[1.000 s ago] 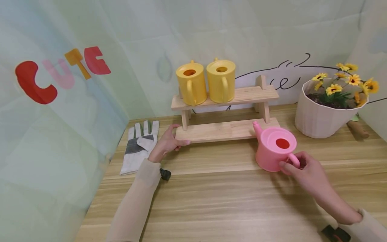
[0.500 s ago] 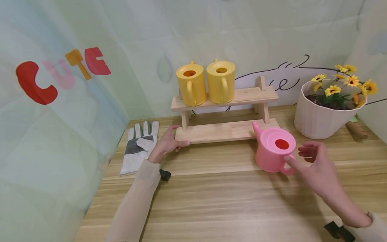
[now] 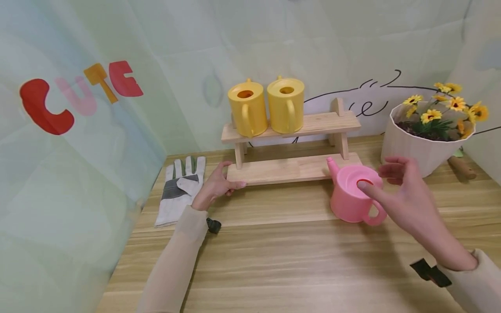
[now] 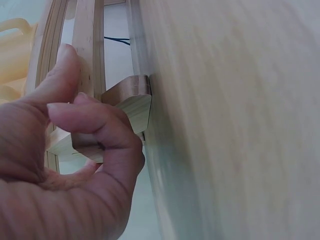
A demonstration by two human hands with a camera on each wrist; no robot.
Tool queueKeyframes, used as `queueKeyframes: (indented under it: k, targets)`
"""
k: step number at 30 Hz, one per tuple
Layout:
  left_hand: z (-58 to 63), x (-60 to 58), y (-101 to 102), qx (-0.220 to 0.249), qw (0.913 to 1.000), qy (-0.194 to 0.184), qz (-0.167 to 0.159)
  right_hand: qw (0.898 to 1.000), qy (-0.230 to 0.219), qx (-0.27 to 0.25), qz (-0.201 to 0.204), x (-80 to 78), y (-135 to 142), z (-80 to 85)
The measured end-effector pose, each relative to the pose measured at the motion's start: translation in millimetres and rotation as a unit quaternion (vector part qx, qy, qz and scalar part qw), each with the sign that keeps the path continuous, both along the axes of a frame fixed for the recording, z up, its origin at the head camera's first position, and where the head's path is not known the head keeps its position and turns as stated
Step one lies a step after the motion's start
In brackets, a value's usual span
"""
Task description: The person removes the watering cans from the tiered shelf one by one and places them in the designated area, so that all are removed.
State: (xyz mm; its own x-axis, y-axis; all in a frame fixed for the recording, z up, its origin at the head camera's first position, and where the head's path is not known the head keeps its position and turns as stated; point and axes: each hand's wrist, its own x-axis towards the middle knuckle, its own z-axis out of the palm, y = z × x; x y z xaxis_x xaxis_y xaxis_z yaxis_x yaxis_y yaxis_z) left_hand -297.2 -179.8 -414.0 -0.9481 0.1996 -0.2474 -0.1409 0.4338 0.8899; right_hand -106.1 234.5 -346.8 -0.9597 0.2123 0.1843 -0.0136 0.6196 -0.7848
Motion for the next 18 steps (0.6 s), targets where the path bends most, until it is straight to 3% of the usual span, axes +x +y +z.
queueKeyframes:
  k: [10,18]
  targets:
    - [-0.6,-2.2,-1.4,-0.004,1.0000,0.000,0.002,0.998,-0.010,-0.012,0.059,-23.4,-21.6,24.1]
    - [0.8,0.5,-0.3,-0.001,1.0000,0.002,0.000,0.997,-0.016,-0.022,0.068,-39.6,-39.1,37.3]
